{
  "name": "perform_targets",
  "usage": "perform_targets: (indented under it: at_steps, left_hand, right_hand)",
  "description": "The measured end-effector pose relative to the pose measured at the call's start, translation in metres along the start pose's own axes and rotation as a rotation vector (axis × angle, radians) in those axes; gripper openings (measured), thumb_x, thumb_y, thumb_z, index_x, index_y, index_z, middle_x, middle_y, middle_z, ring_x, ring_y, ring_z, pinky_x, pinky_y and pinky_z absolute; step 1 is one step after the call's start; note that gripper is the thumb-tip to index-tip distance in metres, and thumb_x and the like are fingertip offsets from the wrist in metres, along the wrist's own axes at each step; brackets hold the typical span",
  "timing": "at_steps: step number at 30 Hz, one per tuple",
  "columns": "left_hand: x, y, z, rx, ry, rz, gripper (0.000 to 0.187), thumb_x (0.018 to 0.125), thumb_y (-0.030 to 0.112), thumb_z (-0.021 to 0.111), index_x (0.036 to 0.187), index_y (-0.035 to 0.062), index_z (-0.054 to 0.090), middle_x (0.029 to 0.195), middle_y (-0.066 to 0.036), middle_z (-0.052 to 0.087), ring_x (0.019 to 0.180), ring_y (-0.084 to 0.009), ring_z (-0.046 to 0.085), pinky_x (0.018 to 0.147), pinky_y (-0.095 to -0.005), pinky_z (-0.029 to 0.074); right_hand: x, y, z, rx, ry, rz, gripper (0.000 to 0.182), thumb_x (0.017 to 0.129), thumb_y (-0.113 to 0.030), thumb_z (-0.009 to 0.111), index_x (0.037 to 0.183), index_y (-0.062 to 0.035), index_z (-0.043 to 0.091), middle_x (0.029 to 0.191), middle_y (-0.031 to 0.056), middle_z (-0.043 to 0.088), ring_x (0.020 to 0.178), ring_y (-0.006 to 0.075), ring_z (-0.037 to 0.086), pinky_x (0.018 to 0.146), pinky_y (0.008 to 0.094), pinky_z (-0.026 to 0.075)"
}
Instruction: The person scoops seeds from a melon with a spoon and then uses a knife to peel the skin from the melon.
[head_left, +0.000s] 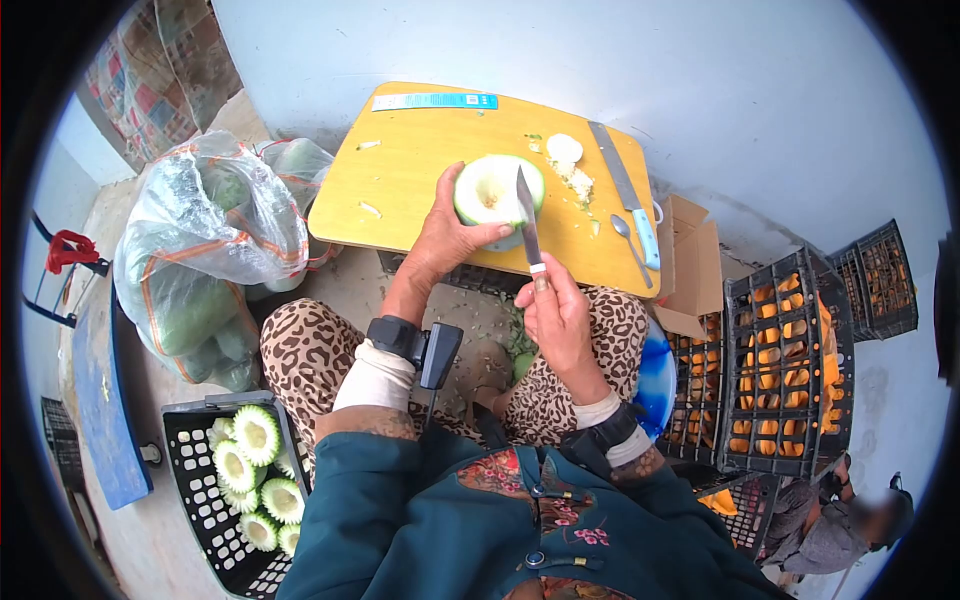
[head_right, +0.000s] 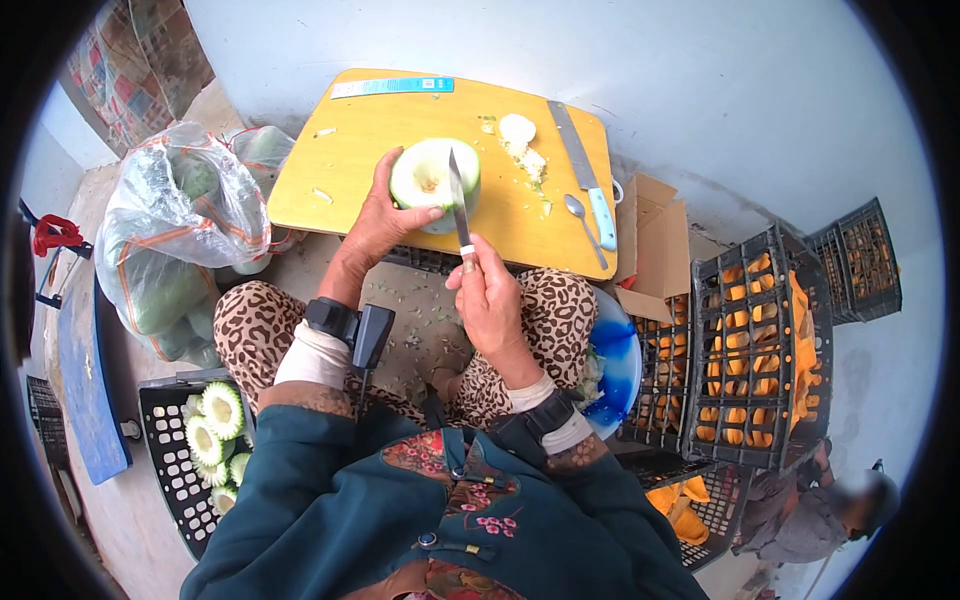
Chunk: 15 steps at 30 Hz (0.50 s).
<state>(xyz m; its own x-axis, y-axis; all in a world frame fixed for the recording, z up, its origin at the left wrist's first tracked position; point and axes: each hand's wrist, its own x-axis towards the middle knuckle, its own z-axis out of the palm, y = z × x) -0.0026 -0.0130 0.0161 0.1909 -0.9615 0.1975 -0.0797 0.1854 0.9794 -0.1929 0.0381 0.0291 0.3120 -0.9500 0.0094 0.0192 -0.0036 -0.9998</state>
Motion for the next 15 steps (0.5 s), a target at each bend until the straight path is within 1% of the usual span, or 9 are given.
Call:
perform_targets:
  at_steps: [2, 7, 10, 14, 15]
  left_hand:
    - [-0.001, 0.003, 0.0, -0.078, -0.003, -0.032, 0.109, 0.062, 0.028, 0.086, 0.144, 0.0011, 0.02, 0.133, -0.019, 0.044, 0.124, -0.0262, 0.043, 0.104, -0.0346, 0.037]
    - [0.001, -0.002, -0.002, -0.057, -0.005, -0.004, 0.109, 0.062, 0.028, 0.087, 0.144, 0.0002, 0.02, 0.132, -0.019, 0.044, 0.123, -0.026, 0.044, 0.104, -0.0345, 0.037]
    - [0.002, -0.005, -0.002, -0.049, -0.023, 0.02, 0.11, 0.061, 0.027, 0.088, 0.143, -0.0007, 0.02, 0.13, -0.019, 0.047, 0.122, -0.0256, 0.045, 0.103, -0.0348, 0.039]
    - [0.003, -0.007, -0.002, 0.037, -0.015, 0.04, 0.11, 0.06, 0.026, 0.089, 0.142, -0.0015, 0.021, 0.13, -0.02, 0.047, 0.122, -0.0252, 0.046, 0.104, -0.035, 0.039]
    - [0.003, -0.008, -0.002, -0.007, -0.022, 0.03, 0.11, 0.06, 0.027, 0.088, 0.143, -0.0006, 0.021, 0.131, -0.019, 0.047, 0.123, -0.0254, 0.045, 0.104, -0.0353, 0.038]
  right_hand:
    - [0.002, 0.0, 0.001, 0.079, -0.018, 0.014, 0.038, 0.1, -0.015, 0.042, 0.135, 0.0003, 0.04, 0.077, 0.0047, 0.057, 0.05, 0.0021, 0.041, 0.045, 0.019, 0.037]
    - [0.004, 0.0, -0.008, 0.252, -0.067, 0.084, 0.04, 0.101, -0.018, 0.042, 0.137, 0.0003, 0.037, 0.078, 0.0072, 0.057, 0.045, 0.0021, 0.035, 0.041, 0.0193, 0.035]
    - [0.003, -0.004, -0.02, 0.384, -0.131, 0.139, 0.04, 0.101, -0.018, 0.043, 0.136, 0.0015, 0.038, 0.078, 0.0078, 0.056, 0.044, 0.0024, 0.035, 0.041, 0.019, 0.034]
    - [-0.001, -0.001, -0.03, 0.337, -0.143, 0.145, 0.039, 0.1, -0.017, 0.043, 0.134, 0.0024, 0.041, 0.078, 0.0079, 0.056, 0.045, 0.0027, 0.034, 0.042, 0.0187, 0.033]
    - [-0.003, 0.001, -0.032, 0.315, -0.155, 0.133, 0.039, 0.1, -0.016, 0.043, 0.134, 0.0024, 0.041, 0.078, 0.0079, 0.056, 0.045, 0.0027, 0.035, 0.042, 0.0186, 0.033]
